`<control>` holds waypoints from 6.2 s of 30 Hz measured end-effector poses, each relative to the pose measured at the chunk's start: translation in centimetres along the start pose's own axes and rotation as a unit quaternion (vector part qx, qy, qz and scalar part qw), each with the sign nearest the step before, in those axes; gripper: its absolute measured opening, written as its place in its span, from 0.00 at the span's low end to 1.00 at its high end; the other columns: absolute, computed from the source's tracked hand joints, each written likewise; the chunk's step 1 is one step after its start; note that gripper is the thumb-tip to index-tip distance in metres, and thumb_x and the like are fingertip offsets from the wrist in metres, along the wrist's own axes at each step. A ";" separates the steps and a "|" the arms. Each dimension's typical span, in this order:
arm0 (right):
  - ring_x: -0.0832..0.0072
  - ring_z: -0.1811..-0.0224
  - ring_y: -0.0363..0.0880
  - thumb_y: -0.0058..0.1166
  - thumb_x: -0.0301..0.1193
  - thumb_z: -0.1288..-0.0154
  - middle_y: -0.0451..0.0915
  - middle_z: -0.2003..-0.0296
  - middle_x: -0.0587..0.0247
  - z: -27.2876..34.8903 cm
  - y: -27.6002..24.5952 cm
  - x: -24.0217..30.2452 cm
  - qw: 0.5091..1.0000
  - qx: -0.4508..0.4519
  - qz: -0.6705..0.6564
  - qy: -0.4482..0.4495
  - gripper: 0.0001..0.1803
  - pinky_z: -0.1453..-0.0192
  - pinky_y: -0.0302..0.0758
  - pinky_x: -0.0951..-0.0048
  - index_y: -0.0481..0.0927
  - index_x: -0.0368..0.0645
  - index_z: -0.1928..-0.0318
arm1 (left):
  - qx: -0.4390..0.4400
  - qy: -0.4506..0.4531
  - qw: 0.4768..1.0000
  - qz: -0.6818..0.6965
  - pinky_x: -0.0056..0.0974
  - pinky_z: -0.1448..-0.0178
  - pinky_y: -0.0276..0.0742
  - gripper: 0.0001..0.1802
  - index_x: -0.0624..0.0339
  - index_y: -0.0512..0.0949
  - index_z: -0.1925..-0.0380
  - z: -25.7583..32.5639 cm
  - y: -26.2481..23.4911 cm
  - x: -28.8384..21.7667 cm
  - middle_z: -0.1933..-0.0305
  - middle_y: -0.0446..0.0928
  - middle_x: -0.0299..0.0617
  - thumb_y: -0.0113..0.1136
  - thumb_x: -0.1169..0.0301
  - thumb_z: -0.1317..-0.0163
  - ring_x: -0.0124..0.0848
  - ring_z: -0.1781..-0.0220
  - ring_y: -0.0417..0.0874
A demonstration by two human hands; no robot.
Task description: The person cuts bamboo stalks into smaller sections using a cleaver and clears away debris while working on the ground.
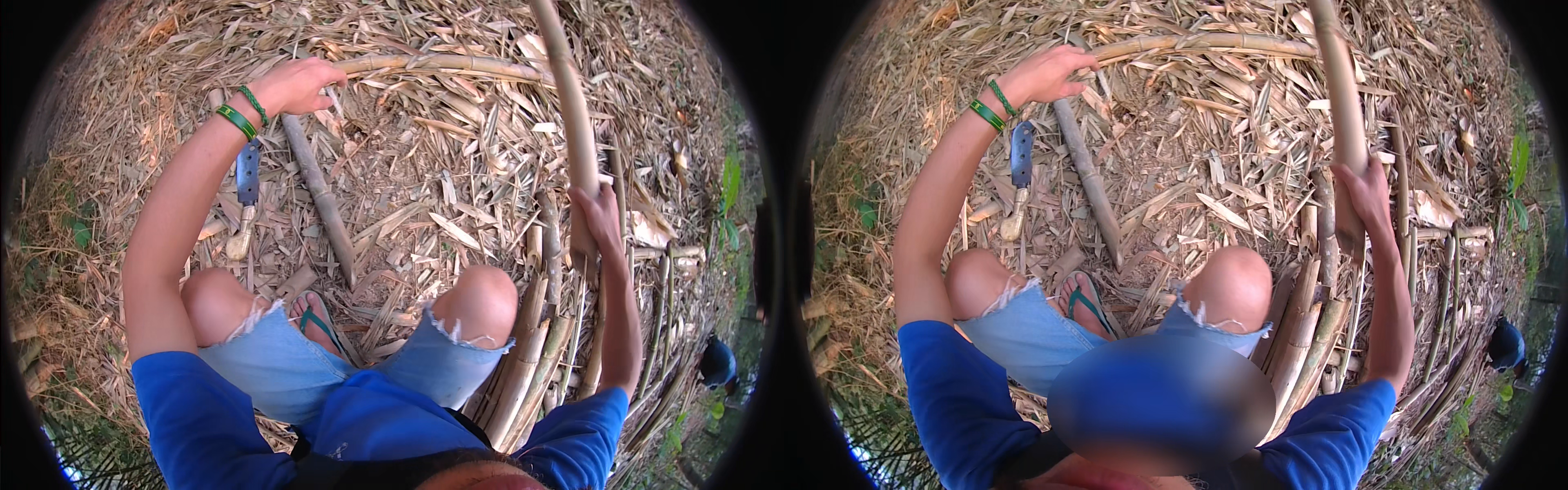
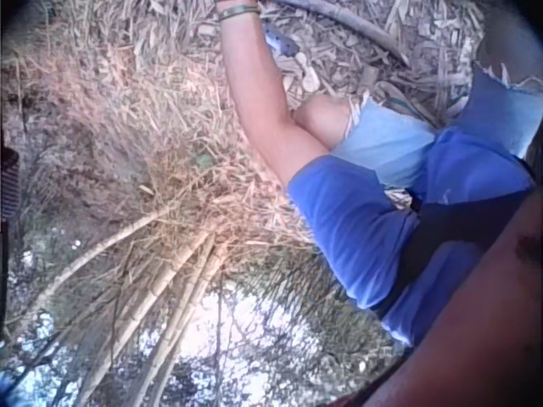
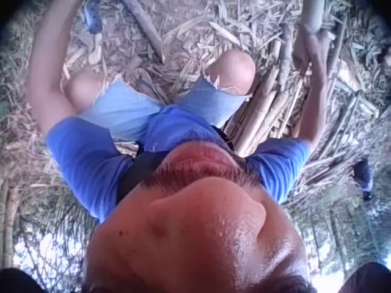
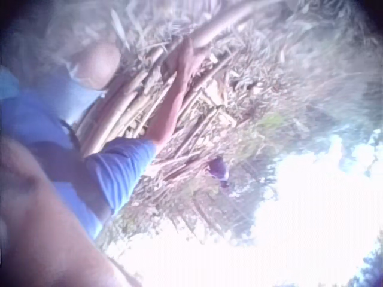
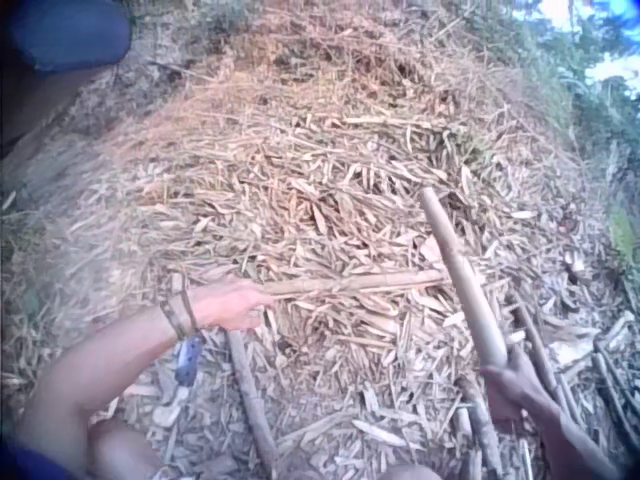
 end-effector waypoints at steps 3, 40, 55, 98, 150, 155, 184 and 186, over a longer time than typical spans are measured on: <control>0.61 0.66 0.85 0.70 0.49 0.44 0.83 0.59 0.43 -4.5 9.7 6.6 0.999 0.041 0.021 0.015 0.40 0.62 0.84 0.61 0.72 0.25 0.46 | -0.072 0.010 0.997 0.026 0.50 0.34 0.75 0.23 0.54 0.79 0.42 4.3 0.7 2.7 0.45 0.81 0.47 0.67 0.65 0.38 0.48 0.40 0.80; 0.71 0.61 0.84 0.63 0.31 0.32 0.85 0.59 0.57 13.8 43.3 27.9 0.800 0.320 -0.507 0.003 0.18 0.53 0.82 0.66 0.75 0.37 0.47 | -0.389 -0.190 0.824 0.366 0.48 0.44 0.76 0.31 0.69 0.78 0.47 20.7 19.1 0.0 0.52 0.79 0.56 0.63 0.50 0.36 0.50 0.51 0.82; 0.69 0.73 0.81 0.66 0.36 0.38 0.82 0.72 0.55 4.6 36.4 2.3 0.924 -0.007 -0.296 0.242 0.19 0.68 0.76 0.66 0.81 0.29 0.58 | -0.096 -0.526 0.743 0.401 0.54 0.43 0.80 0.38 0.72 0.73 0.51 17.6 33.5 -4.9 0.55 0.83 0.63 0.78 0.54 0.53 0.57 0.51 0.86; 0.75 0.73 0.79 0.67 0.36 0.34 0.81 0.74 0.62 8.5 32.2 14.1 0.911 0.014 -0.403 0.086 0.16 0.68 0.76 0.72 0.79 0.37 0.56 | -0.123 -0.352 0.799 0.472 0.56 0.40 0.73 0.42 0.66 0.66 0.36 5.5 33.4 -6.9 0.52 0.79 0.62 0.69 0.54 0.45 0.59 0.48 0.79; 0.65 0.72 0.85 0.59 0.31 0.45 0.86 0.72 0.50 1.9 37.1 18.8 0.959 0.180 -0.183 0.119 0.21 0.61 0.81 0.63 0.81 0.27 0.54 | -0.102 -0.340 0.887 0.296 0.55 0.41 0.71 0.36 0.63 0.66 0.54 5.2 34.3 -10.6 0.50 0.73 0.53 0.73 0.48 0.48 0.50 0.44 0.74; 0.62 0.72 0.82 0.57 0.46 0.39 0.82 0.76 0.52 -4.6 19.1 37.0 0.970 -0.102 -0.113 -0.190 0.26 0.66 0.80 0.61 0.82 0.29 0.63 | -0.105 -0.345 0.884 0.299 0.53 0.43 0.70 0.34 0.63 0.67 0.56 5.0 34.3 -10.4 0.53 0.73 0.52 0.73 0.48 0.48 0.48 0.47 0.74; 0.70 0.78 0.81 0.61 0.31 0.46 0.83 0.77 0.55 -12.7 41.6 18.0 0.957 0.206 -0.186 0.082 0.14 0.72 0.79 0.67 0.84 0.29 0.72 | -0.101 -0.319 0.905 0.264 0.54 0.43 0.71 0.35 0.67 0.66 0.53 2.6 31.6 -9.4 0.52 0.72 0.56 0.72 0.55 0.51 0.52 0.47 0.75; 0.74 0.77 0.81 0.60 0.30 0.44 0.83 0.76 0.58 -13.2 38.7 19.1 0.935 0.246 -0.234 0.104 0.09 0.72 0.78 0.69 0.83 0.34 0.72 | -0.107 -0.310 0.900 0.289 0.54 0.43 0.71 0.34 0.67 0.66 0.53 2.7 32.1 -9.4 0.52 0.72 0.56 0.72 0.57 0.51 0.52 0.47 0.75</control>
Point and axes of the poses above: each hand's wrist, its own z-axis away from the middle knuckle, its own y-axis out of the palm, x = y × z, the point moved 7 cm from there along -z, towards the middle knuckle
